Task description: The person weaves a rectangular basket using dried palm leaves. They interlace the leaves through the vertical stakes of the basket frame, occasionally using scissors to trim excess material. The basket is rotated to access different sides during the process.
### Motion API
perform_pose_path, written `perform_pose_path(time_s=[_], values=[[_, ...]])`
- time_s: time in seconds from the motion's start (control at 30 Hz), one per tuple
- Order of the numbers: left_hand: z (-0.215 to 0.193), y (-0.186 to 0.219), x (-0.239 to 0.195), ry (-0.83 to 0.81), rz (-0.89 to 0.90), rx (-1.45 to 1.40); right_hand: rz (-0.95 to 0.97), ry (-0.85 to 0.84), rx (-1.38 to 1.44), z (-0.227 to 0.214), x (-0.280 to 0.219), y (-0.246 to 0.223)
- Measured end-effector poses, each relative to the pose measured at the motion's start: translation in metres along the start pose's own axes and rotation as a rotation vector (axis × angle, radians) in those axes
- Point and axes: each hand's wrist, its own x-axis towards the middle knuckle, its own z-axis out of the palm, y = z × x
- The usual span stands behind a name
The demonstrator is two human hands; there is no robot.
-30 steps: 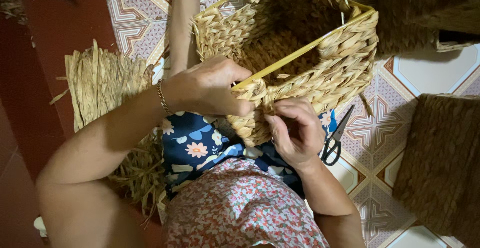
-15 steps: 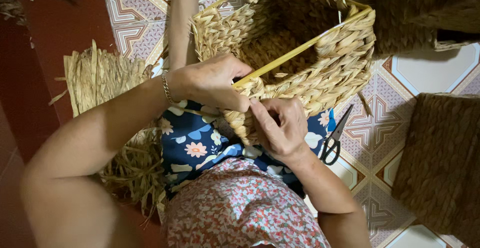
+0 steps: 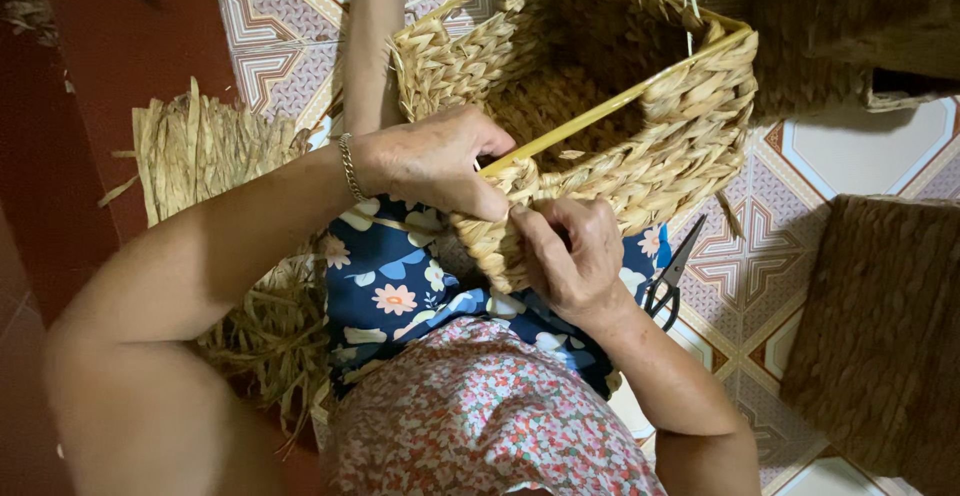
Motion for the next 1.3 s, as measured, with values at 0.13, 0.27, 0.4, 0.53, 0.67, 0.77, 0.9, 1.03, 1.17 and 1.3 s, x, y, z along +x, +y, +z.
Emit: perform_pose_path(time_s=[0.13,0.27,0.4,0.53,0.67,0.77,0.9,1.03,1.17,1.3], values=[[0.002,-0.009,-0.002,-0.002,0.117,-0.080,0.026,-0.005,-0.018,-0.001,0.003,-0.005],[-0.014,-0.020,0.002,-0.192,0.056,0.099,0.129,0.028,0.101,-0.006,0.007,-0.011],[-0.025,-0.031,0.012,-0.252,0.169,-0.269,0.155,0.127,0.213,-0.001,0.013,-0.011],[-0.035,-0.033,0.023,-0.346,0.113,-0.255,0.168,0.109,0.235,0.001,0.018,-0.012],[-0.038,-0.030,0.033,-0.370,-0.109,-0.361,0.109,0.031,0.164,-0.010,0.021,-0.014],[-0.038,-0.031,0.048,-0.531,0.138,-0.138,0.097,0.030,0.132,-0.011,0.021,-0.015],[-0.032,-0.034,0.051,-0.529,0.079,-0.280,0.103,0.078,0.098,-0.005,0.020,-0.017],[-0.030,-0.040,0.048,-0.528,0.146,-0.277,0.144,0.058,0.154,-0.004,0.017,-0.016],[-0.029,-0.045,0.050,-0.514,0.145,-0.218,0.105,0.078,0.050,0.002,0.016,-0.014],[-0.023,-0.043,0.054,-0.532,0.158,-0.320,0.100,0.072,0.077,0.003,0.009,-0.011]])
